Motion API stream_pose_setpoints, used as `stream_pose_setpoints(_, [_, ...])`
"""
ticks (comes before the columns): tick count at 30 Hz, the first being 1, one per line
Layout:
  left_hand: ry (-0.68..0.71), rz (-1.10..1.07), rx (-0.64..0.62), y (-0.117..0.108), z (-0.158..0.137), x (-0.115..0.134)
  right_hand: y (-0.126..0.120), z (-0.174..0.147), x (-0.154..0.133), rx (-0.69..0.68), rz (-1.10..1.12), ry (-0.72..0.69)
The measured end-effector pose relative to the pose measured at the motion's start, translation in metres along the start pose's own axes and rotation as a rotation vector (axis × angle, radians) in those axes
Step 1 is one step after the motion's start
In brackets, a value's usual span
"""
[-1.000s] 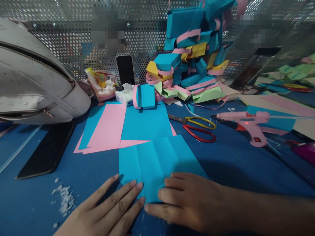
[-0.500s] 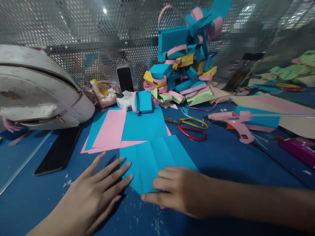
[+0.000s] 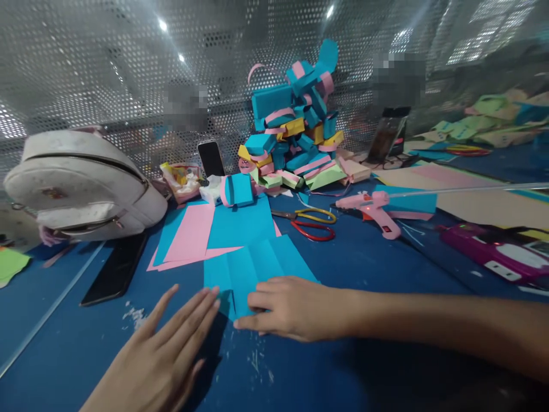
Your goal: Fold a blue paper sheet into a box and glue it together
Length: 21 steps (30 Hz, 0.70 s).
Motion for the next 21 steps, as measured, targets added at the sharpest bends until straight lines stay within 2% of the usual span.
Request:
stream_pose_setpoints(3, [0.09,-0.094,-0.027,-0.009,0.004,0.012,-0.001,-0.001,0.0,0.002,0.006,-0.001])
stream_pose_setpoints(6, [0.113,-0.196,-0.142,-0.001,0.006,0.013,-0.002,-0.002,-0.001,0.009,0.0,0.001])
stream_pose_setpoints(8, [0.099,-0.265,-0.185,0.007,0.006,0.008,-0.002,-0.002,-0.002,0.015,-0.004,-0.005])
stream_pose_setpoints(12, [0.003,-0.38,-0.195,0.017,0.009,-0.006,-0.001,-0.002,-0.002,0.011,-0.005,-0.007])
stream_pose_setpoints(16, [-0.056,-0.375,-0.216,0.024,0.011,-0.015,-0.001,-0.001,-0.004,-0.009,0.005,-0.006])
stream_pose_setpoints(21, [-0.017,-0.312,-0.25,0.024,0.009,-0.012,-0.016,-0.006,-0.004,-0.065,-0.005,-0.014])
Point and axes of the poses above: each hand's wrist, its own z-axis towards the middle knuckle, its own y-axis out of the palm, x = y × z, the point moved 5 cm from there along z, towards the middle knuckle, and after that the axes turned 4 degrees about z, right-handed, at the moved point
